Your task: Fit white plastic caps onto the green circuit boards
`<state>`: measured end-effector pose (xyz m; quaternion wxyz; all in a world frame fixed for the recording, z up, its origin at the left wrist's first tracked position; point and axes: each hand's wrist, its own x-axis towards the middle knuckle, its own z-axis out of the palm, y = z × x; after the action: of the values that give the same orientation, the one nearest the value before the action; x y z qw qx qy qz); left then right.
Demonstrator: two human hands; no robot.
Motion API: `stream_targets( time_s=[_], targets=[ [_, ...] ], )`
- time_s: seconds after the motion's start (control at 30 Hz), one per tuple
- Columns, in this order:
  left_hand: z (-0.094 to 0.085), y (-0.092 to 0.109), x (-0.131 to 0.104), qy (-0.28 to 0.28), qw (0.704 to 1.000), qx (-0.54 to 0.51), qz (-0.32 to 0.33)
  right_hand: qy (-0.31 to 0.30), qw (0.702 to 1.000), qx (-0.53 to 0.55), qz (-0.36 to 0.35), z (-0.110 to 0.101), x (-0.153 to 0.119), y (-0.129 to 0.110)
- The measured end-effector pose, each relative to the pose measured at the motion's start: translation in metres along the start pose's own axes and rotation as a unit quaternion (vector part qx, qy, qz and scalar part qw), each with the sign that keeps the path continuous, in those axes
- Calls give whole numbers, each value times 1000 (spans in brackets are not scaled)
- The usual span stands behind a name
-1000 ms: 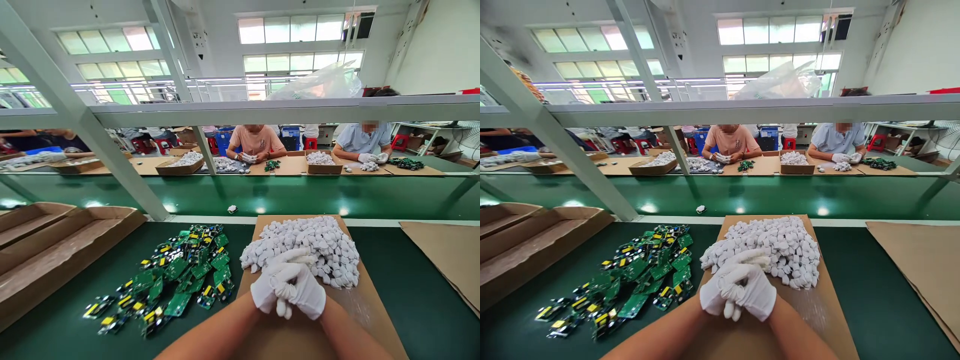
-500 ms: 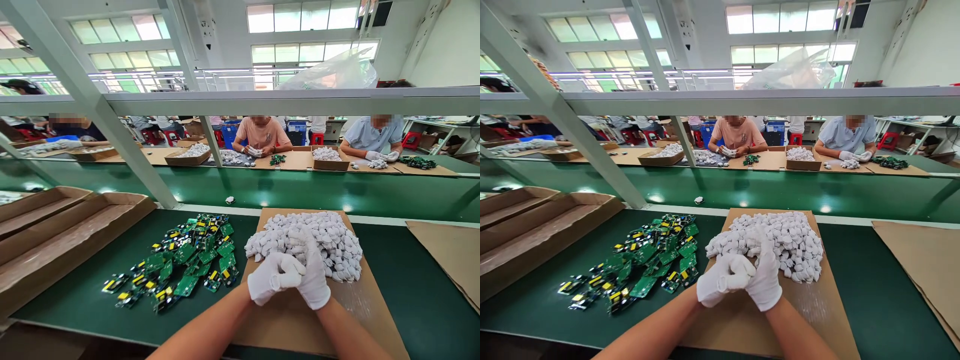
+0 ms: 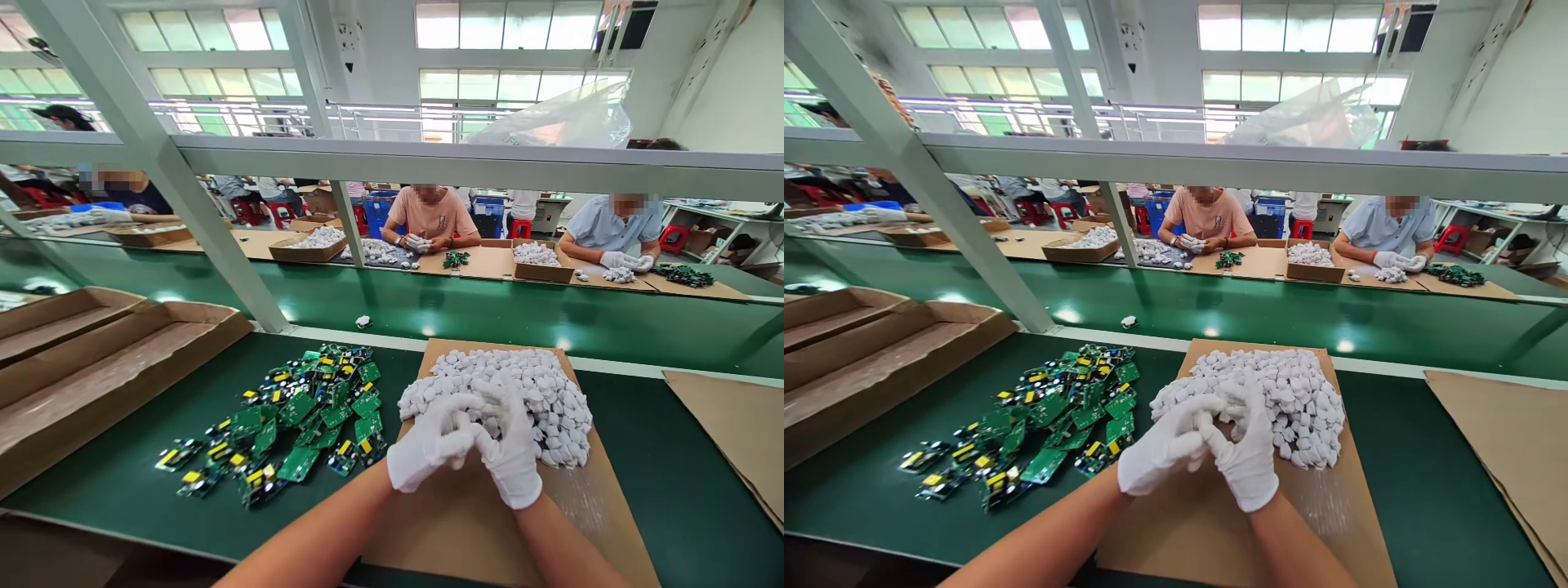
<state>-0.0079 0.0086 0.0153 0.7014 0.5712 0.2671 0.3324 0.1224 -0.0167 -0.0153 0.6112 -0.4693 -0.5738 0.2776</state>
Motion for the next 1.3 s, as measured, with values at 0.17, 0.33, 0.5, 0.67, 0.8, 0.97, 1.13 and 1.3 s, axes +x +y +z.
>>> stream_targets(
  time_s=[0.17,0.33,0.5,0.67,0.8,0.97,1.13,1.3],
  targets=[
    [6,-20,-4,115,993,-3,-41,113,964,-203,-128,-7,4,0],
    [22,-24,-4,167,984,49,-31,151,904,-321,-237,-8,5,-1],
    [31,-15,-7,197,964,157,89,138,913,-315,-218,-10,6,4],
    [30,-27,-14,210,893,293,270,96,956,-246,-126,-9,6,10],
    [25,-36,-14,157,858,353,339,50,990,-129,-30,-8,5,7],
    [10,-16,-13,-5,781,502,370,3,988,129,87,3,2,-2],
    [9,-13,-15,-30,759,547,353,-67,923,330,186,10,-2,-7],
    [20,-19,-11,40,989,119,75,-61,990,110,62,3,-1,-5]
  ],
)
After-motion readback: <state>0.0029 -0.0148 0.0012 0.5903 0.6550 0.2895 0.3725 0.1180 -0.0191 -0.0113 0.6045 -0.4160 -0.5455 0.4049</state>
